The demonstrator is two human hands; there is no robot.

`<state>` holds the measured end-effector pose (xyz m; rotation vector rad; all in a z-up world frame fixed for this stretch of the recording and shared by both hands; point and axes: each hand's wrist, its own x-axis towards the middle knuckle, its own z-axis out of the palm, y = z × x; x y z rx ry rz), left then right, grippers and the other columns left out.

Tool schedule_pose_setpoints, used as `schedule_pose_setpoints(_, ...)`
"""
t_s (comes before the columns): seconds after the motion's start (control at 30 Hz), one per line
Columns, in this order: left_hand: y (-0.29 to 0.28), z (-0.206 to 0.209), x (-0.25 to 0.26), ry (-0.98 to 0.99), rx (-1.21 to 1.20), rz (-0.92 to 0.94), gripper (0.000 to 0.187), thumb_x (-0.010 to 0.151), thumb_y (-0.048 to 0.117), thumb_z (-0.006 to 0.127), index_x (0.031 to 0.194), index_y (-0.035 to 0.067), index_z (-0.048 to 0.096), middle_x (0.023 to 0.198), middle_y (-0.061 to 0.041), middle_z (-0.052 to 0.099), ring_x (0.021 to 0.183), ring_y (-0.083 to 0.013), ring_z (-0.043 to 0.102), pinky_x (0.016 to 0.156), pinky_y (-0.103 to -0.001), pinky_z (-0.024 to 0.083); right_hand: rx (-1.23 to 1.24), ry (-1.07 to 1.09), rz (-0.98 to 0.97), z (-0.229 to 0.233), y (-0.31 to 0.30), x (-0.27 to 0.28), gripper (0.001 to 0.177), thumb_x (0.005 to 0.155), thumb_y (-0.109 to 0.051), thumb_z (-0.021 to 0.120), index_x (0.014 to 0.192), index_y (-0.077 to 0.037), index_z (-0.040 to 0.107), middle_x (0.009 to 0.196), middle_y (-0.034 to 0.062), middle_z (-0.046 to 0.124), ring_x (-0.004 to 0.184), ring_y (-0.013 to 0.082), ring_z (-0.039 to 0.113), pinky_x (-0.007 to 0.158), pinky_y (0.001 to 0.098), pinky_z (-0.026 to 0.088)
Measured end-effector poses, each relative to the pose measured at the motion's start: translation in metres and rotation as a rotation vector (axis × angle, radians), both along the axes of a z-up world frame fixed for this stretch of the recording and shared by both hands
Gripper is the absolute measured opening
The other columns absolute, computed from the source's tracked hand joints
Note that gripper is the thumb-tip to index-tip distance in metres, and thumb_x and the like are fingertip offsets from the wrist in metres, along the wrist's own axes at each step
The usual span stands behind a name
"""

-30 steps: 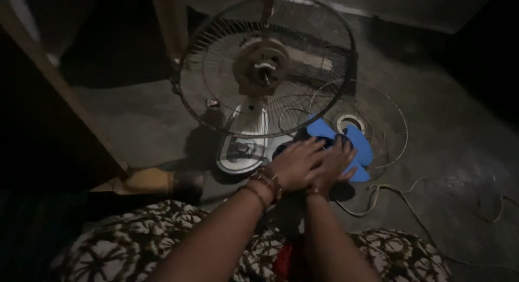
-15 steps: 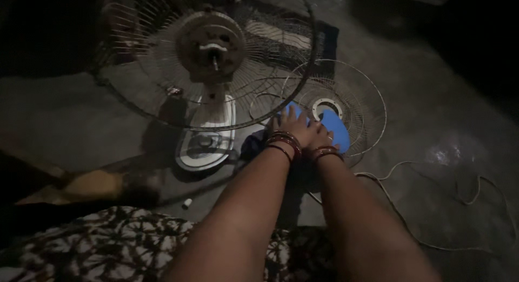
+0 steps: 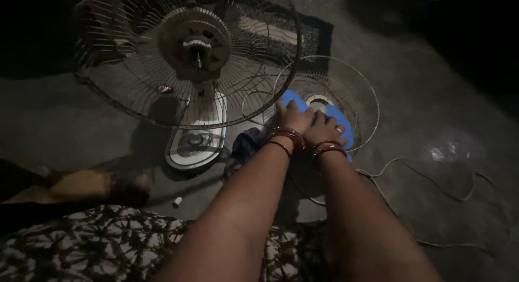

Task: The person assembles a standing electric fan by attaching the blue fan blades to the motor hub, securing them with a central nut, and then fitting the front wire cage over the blades. The person works on the floor in a dimly lit room.

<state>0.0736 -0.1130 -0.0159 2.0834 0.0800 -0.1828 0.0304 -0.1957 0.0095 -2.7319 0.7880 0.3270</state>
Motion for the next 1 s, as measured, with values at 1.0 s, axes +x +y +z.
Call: schedule_pose_setpoints(1.0, 0.196, 0.174, -0.073, -0.319, -0.564, -0.031, 0.079, 0.099, 0.056, 0.053, 0.155, 0.005, 0.033, 0.153, -0.022, 0.044, 0.139, -0.0363, 0.043, 0.113, -0.048, 0.036, 1.083, -0.635, 0.149, 0.24, -0.01, -0.139, 0.04, 0.092, -0.038, 0.069, 0.117, -0.008, 0.063, 0.105, 0.009, 0.06, 0.097, 0.0239, 0.058, 0.083, 0.0458, 0.049)
